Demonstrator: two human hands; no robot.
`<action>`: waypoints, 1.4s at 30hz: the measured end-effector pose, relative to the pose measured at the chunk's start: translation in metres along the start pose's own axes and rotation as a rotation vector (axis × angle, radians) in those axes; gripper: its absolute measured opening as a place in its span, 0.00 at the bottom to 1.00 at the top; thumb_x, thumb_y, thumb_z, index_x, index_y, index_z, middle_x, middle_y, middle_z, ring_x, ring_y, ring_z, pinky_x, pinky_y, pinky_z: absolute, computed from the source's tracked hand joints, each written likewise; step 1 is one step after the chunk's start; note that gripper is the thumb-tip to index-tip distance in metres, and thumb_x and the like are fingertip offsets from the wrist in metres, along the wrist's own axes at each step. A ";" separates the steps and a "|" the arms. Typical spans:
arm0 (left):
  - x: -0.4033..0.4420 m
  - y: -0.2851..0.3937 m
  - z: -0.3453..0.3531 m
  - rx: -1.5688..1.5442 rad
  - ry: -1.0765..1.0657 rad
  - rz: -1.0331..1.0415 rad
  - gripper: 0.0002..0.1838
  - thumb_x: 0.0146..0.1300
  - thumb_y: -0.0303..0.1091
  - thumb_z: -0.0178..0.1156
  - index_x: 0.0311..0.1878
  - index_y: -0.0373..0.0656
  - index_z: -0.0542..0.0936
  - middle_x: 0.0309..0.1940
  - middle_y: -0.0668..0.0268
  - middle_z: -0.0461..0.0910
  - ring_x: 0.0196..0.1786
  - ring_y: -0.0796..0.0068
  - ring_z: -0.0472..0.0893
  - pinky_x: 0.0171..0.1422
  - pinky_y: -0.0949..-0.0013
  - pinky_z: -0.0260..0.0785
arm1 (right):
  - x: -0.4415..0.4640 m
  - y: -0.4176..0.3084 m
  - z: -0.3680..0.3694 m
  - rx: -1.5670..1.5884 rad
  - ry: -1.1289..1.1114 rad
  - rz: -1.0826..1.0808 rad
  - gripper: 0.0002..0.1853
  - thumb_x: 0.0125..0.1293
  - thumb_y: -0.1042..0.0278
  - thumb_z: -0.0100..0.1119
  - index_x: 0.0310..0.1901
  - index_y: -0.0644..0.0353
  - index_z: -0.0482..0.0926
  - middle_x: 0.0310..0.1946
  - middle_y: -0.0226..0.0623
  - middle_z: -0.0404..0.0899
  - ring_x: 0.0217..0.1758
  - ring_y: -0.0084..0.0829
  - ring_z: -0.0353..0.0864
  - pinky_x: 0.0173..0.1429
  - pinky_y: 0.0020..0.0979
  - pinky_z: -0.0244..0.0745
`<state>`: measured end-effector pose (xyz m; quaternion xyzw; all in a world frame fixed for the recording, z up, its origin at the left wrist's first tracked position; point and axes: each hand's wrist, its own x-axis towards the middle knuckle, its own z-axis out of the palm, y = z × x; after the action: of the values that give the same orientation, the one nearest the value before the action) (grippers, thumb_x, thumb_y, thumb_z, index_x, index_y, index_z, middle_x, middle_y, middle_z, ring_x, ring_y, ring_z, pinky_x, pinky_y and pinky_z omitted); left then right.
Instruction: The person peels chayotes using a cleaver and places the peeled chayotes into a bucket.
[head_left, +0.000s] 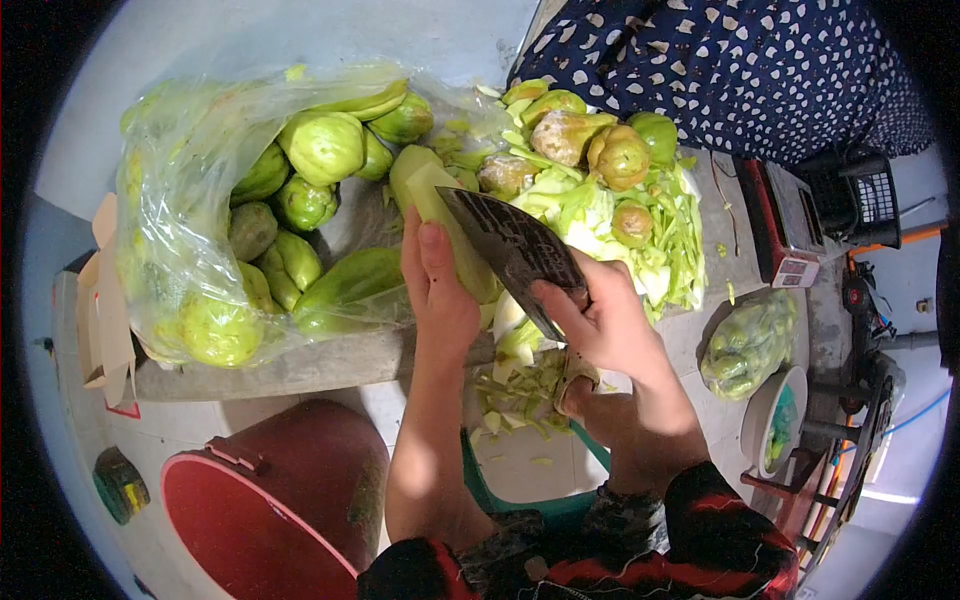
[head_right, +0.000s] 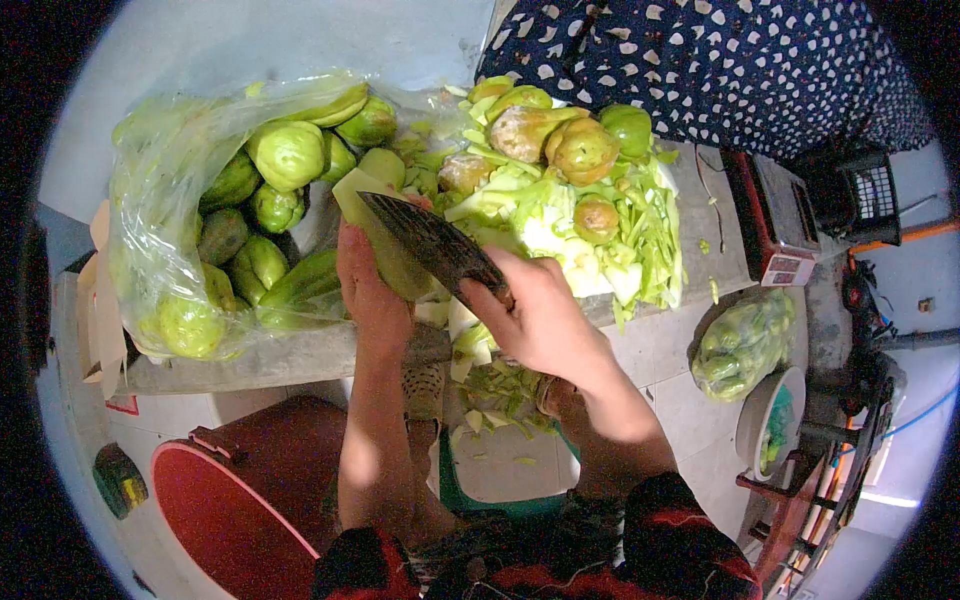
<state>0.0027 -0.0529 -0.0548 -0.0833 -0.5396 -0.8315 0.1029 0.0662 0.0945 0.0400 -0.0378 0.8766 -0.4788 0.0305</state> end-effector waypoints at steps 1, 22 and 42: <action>0.000 0.001 -0.001 0.001 0.001 -0.001 0.27 0.77 0.53 0.37 0.65 0.40 0.65 0.51 0.53 0.77 0.49 0.58 0.81 0.45 0.57 0.79 | 0.000 0.002 -0.003 0.000 -0.001 0.001 0.06 0.65 0.74 0.60 0.41 0.64 0.77 0.19 0.45 0.75 0.17 0.41 0.74 0.24 0.34 0.67; 0.008 0.037 -0.013 -1.105 -0.087 -0.423 0.36 0.73 0.60 0.39 0.70 0.40 0.64 0.58 0.53 0.75 0.56 0.59 0.78 0.61 0.57 0.71 | 0.000 0.024 -0.011 0.516 -0.101 0.175 0.16 0.73 0.63 0.57 0.27 0.59 0.70 0.13 0.24 0.69 0.13 0.16 0.67 0.18 0.23 0.63; -0.004 0.018 -0.005 -0.849 0.032 -0.537 0.27 0.71 0.54 0.50 0.63 0.44 0.71 0.49 0.63 0.80 0.49 0.68 0.81 0.51 0.62 0.77 | 0.003 0.038 -0.005 0.590 -0.100 0.178 0.14 0.71 0.64 0.60 0.29 0.61 0.70 0.10 0.27 0.67 0.09 0.19 0.64 0.14 0.25 0.60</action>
<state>0.0110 -0.0645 -0.0420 0.0369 -0.1546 -0.9759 -0.1495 0.0616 0.1186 0.0109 0.0261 0.6969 -0.7057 0.1251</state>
